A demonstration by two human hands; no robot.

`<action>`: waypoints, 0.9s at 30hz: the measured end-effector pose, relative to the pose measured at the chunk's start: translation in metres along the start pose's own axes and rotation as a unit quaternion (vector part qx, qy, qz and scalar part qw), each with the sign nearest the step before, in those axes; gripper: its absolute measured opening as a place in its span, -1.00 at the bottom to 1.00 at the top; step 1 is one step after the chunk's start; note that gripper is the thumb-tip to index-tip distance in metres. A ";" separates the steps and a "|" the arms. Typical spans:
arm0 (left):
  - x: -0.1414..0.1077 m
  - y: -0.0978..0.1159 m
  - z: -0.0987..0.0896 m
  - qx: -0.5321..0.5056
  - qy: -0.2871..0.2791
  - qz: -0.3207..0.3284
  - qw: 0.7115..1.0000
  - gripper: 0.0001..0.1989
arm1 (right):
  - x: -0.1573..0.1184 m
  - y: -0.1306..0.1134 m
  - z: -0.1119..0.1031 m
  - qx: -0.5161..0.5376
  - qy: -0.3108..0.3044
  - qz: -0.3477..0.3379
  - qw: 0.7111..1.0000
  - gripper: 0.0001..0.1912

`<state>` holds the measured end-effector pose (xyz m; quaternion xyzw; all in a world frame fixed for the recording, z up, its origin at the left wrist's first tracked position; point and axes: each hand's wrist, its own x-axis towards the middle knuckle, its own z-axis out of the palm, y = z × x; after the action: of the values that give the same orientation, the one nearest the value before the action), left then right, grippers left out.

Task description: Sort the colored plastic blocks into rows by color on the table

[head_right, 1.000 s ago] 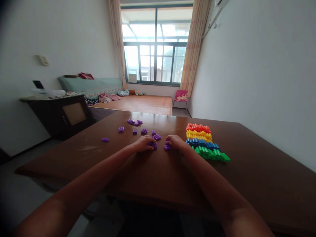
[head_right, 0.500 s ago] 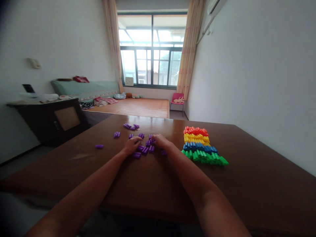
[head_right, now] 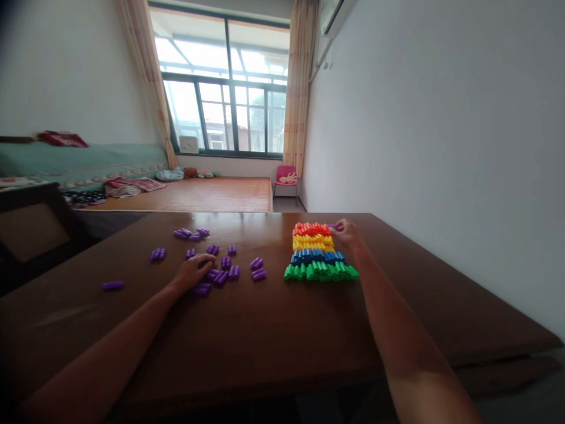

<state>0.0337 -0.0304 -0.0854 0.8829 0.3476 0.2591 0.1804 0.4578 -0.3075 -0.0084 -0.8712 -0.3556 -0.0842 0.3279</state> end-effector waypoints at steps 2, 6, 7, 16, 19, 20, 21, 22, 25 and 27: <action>0.002 -0.002 0.001 0.004 0.000 0.002 1.000 -0.67 | 0.005 0.062 -0.009 -0.057 0.014 0.091 0.994 -0.67; 0.003 -0.004 0.001 0.010 0.005 -0.002 1.000 -0.68 | -0.005 0.123 0.006 -0.080 0.019 0.130 0.988 -0.68; 0.002 -0.003 0.001 0.012 0.006 -0.005 1.000 -0.67 | -0.008 0.126 0.012 -0.081 0.025 0.124 0.989 -0.67; 0.001 0.003 -0.004 0.013 -0.008 -0.032 0.999 -0.60 | -0.012 0.121 0.011 -0.008 0.146 0.139 0.979 -0.51; 0.001 0.005 -0.004 0.000 -0.005 -0.013 1.000 -0.61 | -0.014 0.090 0.001 0.027 0.242 0.047 0.969 -0.45; 0.000 0.006 -0.004 -0.006 -0.004 -0.003 1.000 -0.62 | -0.016 0.071 0.000 0.038 0.248 0.002 0.968 -0.47; -0.001 0.008 -0.003 -0.009 -0.003 0.004 1.000 -0.64 | -0.020 0.047 0.001 0.052 0.232 -0.048 0.970 -0.50; -0.002 0.011 -0.002 -0.012 -0.005 0.009 1.000 -0.66 | -0.025 0.020 0.004 0.065 0.196 -0.101 0.973 -0.54; -0.006 0.017 0.001 -0.013 -0.011 0.025 1.000 -0.69 | -0.047 -0.065 0.027 0.090 0.009 -0.258 0.962 -0.66; -0.009 0.020 0.002 -0.010 -0.007 0.031 0.999 -0.71 | -0.063 -0.113 0.050 0.074 -0.121 -0.355 0.924 -0.70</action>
<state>0.0392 -0.0510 -0.0801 0.8929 0.3163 0.2622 0.1839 0.3308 -0.2519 -0.0130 -0.6650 -0.6834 -0.0623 0.2947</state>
